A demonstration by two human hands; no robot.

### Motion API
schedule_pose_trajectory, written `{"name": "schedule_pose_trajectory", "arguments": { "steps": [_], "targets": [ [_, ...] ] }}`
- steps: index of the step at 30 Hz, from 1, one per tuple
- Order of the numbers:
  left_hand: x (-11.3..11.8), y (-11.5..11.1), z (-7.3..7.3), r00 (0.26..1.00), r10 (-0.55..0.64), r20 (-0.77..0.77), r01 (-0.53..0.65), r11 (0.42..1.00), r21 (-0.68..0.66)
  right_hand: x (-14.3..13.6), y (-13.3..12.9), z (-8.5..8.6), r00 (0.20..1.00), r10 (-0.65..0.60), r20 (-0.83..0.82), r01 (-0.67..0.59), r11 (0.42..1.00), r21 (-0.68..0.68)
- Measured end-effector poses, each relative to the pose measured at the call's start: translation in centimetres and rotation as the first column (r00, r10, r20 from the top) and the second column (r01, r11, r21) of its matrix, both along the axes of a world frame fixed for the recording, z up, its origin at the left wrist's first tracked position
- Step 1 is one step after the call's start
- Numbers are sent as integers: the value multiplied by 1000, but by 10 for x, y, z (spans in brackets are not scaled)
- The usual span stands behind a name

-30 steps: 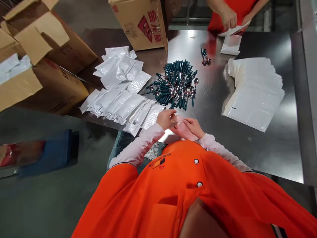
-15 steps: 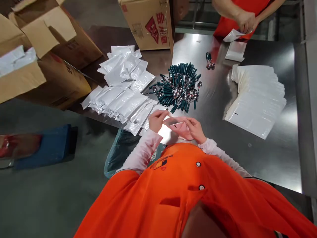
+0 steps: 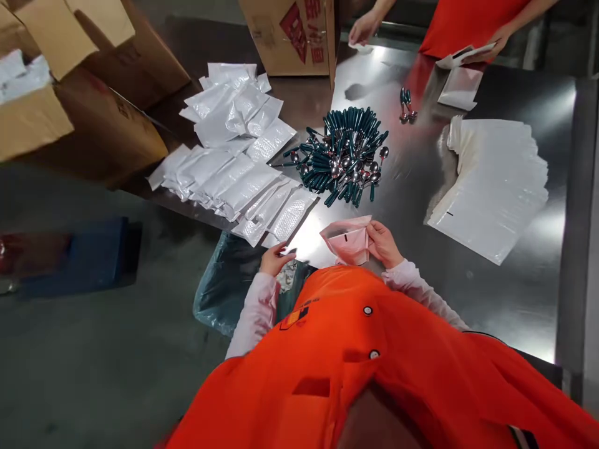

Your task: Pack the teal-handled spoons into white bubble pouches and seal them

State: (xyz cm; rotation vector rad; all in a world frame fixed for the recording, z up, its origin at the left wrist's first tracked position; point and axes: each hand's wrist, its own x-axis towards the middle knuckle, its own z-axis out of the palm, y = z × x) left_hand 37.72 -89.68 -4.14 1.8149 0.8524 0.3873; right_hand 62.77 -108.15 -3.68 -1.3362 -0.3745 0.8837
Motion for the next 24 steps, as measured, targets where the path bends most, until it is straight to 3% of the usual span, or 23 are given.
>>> {"name": "schedule_pose_trajectory", "arguments": {
  "steps": [2, 5, 9, 11, 13, 17, 21, 24],
  "targets": [
    [37, -14, -11, 996, -15, 91, 30, 985, -169, 2, -3, -1, 1000, -16, 24, 17, 1000, -9],
    [92, -30, -15, 965, 40, 260, 85, 889, -451, 7, -10, 4, 994, -61, 92, 62, 998, -3],
    [128, -41, -7, 957, 73, 281, 117, 788, -604, 20, -24, 21, 912, 49, 407, -5, 994, -110],
    [133, -41, -6, 953, 73, 296, 134, 771, -623, 28, -30, 27, 848, 130, 513, -41, 982, -183],
    [137, -38, -6, 946, 90, 311, 122, 790, -601, 36, -33, 29, 821, 140, 553, -15, 974, -225],
    [143, -27, -7, 937, 53, 346, 140, 848, -510, 47, -32, 25, 840, 110, 531, 24, 971, -238],
    [145, -15, -8, 904, -43, 425, 252, 857, -450, 57, -27, 24, 886, 124, 447, -29, 976, -214],
    [145, -11, -9, 895, -89, 438, 295, 854, -428, 66, -25, 26, 863, 163, 478, -49, 969, -243]
  ]
}}
